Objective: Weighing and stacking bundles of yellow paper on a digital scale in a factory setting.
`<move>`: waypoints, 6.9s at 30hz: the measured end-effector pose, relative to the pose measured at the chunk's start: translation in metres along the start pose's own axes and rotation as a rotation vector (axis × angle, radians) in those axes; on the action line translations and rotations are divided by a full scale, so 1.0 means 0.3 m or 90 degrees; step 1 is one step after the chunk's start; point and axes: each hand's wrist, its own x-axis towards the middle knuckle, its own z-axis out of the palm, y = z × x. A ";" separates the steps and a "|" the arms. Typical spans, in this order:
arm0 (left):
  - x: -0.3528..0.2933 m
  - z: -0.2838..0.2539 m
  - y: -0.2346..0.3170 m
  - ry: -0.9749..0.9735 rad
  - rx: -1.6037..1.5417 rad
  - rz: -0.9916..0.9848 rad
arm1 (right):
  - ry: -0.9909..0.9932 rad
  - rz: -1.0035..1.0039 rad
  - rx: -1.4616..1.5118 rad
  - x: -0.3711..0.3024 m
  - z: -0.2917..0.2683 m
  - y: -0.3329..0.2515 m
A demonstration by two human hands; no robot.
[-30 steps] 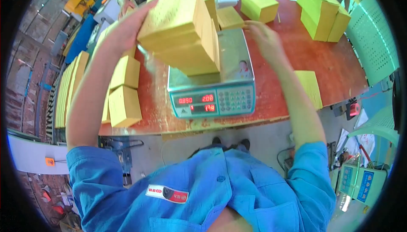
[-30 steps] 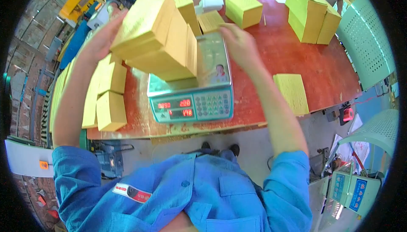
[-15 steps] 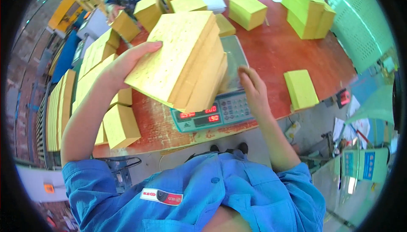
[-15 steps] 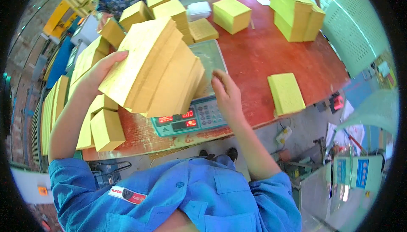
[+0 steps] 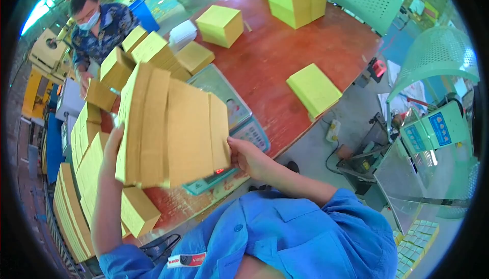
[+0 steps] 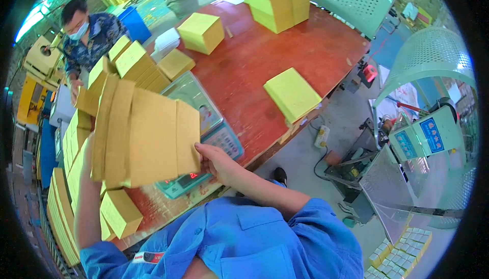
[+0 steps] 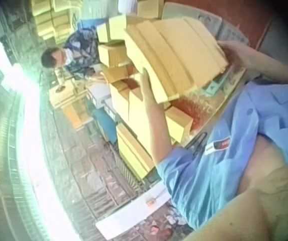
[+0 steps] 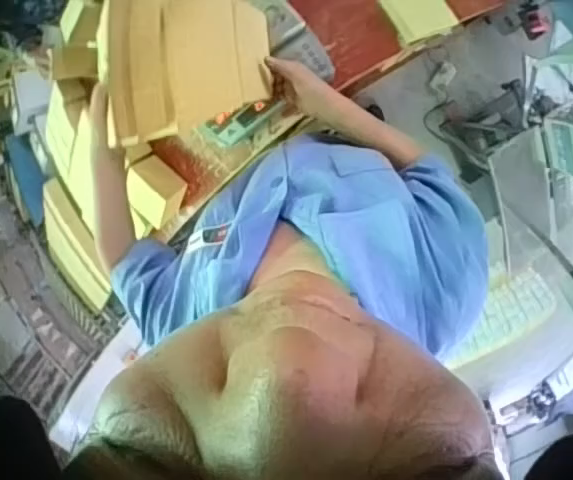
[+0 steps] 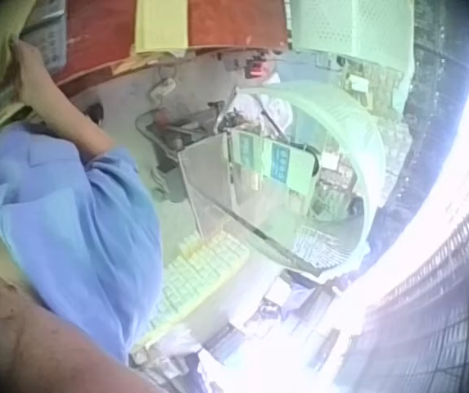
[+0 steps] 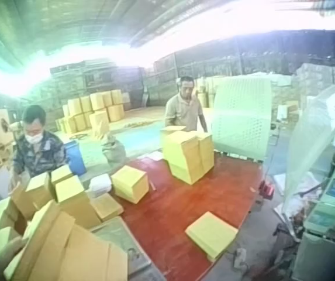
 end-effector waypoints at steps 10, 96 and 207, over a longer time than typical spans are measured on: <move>0.383 0.586 -0.338 -0.102 -0.334 0.018 | 0.284 -0.234 -0.578 -0.254 -0.158 -0.886; 0.769 1.026 -0.274 0.159 0.099 0.316 | 0.112 -0.437 -0.378 0.168 -0.708 -1.232; 1.724 2.098 -0.130 -0.056 1.557 0.879 | 0.958 -0.548 -1.002 0.019 -1.373 -1.879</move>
